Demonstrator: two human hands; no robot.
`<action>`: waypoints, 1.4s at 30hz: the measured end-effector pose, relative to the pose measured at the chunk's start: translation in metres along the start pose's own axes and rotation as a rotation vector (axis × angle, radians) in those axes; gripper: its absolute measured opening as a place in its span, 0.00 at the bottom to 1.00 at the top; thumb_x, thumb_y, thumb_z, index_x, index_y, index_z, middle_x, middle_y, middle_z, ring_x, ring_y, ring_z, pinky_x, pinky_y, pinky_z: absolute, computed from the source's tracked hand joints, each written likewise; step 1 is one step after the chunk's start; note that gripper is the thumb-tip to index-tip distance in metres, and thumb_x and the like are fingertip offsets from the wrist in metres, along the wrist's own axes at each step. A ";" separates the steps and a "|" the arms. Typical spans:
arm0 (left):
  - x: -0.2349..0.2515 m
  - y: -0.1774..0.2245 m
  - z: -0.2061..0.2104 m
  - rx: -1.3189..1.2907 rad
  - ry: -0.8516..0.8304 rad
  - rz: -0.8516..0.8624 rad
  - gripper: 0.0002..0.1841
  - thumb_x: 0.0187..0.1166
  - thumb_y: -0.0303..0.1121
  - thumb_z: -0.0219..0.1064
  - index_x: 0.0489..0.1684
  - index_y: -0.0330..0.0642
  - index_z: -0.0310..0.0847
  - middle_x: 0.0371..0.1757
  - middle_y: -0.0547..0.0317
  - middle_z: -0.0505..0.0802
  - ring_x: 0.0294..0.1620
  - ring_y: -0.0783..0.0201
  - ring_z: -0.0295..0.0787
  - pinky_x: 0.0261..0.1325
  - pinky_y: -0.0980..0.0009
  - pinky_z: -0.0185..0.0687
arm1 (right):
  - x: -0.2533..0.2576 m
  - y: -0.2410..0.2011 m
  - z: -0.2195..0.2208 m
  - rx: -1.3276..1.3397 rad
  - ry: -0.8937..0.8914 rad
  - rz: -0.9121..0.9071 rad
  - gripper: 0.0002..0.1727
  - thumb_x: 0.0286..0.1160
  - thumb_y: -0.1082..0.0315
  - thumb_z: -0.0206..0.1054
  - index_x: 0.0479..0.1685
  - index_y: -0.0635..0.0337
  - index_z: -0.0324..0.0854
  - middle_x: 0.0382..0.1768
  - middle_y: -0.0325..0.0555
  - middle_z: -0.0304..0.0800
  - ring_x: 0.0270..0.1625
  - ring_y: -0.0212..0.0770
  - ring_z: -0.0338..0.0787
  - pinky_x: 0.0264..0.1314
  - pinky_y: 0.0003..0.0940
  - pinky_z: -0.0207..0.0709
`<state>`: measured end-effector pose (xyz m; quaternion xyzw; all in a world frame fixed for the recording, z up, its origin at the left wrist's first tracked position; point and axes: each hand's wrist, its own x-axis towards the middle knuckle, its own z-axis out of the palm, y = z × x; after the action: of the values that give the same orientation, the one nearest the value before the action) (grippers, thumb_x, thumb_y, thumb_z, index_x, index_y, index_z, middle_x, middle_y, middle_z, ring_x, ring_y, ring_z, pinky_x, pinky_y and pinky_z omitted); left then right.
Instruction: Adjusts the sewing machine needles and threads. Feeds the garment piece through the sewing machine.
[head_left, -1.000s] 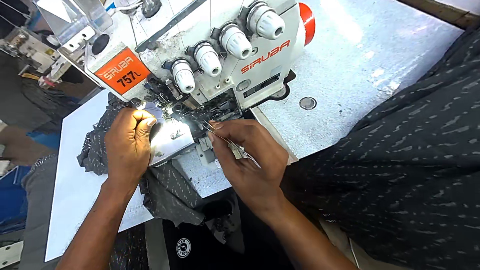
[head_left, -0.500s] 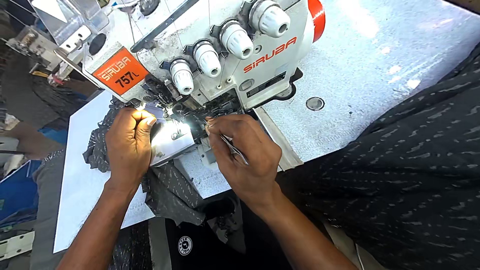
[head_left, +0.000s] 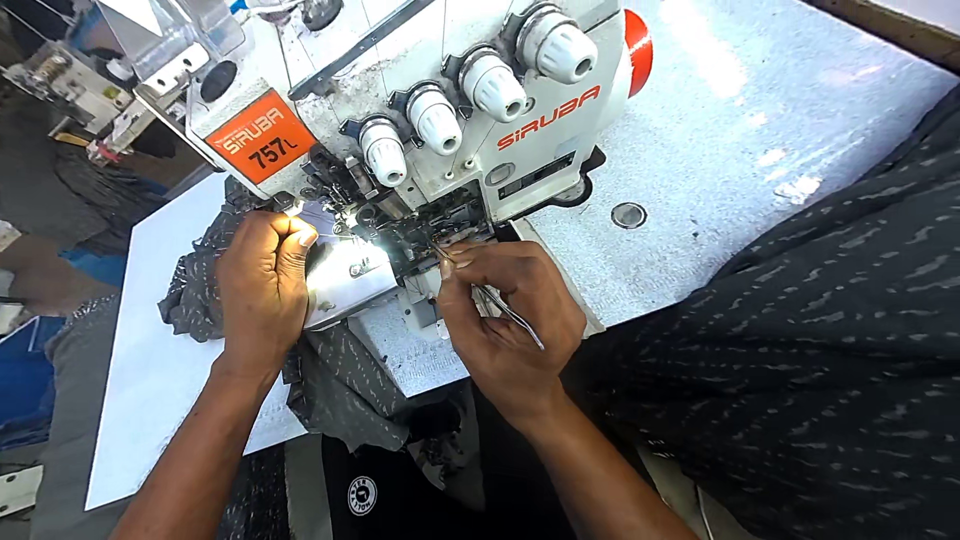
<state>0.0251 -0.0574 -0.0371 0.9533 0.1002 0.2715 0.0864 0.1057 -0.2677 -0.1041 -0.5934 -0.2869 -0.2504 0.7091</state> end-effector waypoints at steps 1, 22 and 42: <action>0.001 -0.001 0.001 -0.023 0.005 0.005 0.12 0.91 0.36 0.57 0.46 0.38 0.83 0.41 0.58 0.85 0.41 0.72 0.80 0.46 0.77 0.76 | -0.001 0.000 0.000 -0.007 0.005 -0.006 0.05 0.64 0.81 0.73 0.34 0.64 0.83 0.40 0.47 0.89 0.47 0.37 0.94 0.51 0.29 0.92; 0.005 0.089 0.010 0.258 -0.067 0.199 0.13 0.85 0.36 0.62 0.54 0.47 0.93 0.23 0.57 0.89 0.17 0.55 0.83 0.15 0.59 0.68 | -0.008 -0.011 -0.001 0.045 0.075 -0.070 0.08 0.64 0.80 0.74 0.37 0.61 0.80 0.40 0.45 0.90 0.46 0.41 0.95 0.49 0.36 0.95; -0.051 0.136 0.012 -0.387 0.030 -0.027 0.09 0.85 0.37 0.63 0.40 0.49 0.90 0.25 0.75 0.86 0.21 0.80 0.76 0.21 0.80 0.70 | 0.013 -0.037 -0.063 -0.065 -0.314 0.280 0.20 0.92 0.60 0.50 0.52 0.56 0.90 0.32 0.30 0.88 0.20 0.22 0.74 0.18 0.19 0.67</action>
<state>0.0086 -0.2021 -0.0435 0.9132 0.0604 0.2989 0.2703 0.0963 -0.3365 -0.0773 -0.6816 -0.3003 -0.0631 0.6643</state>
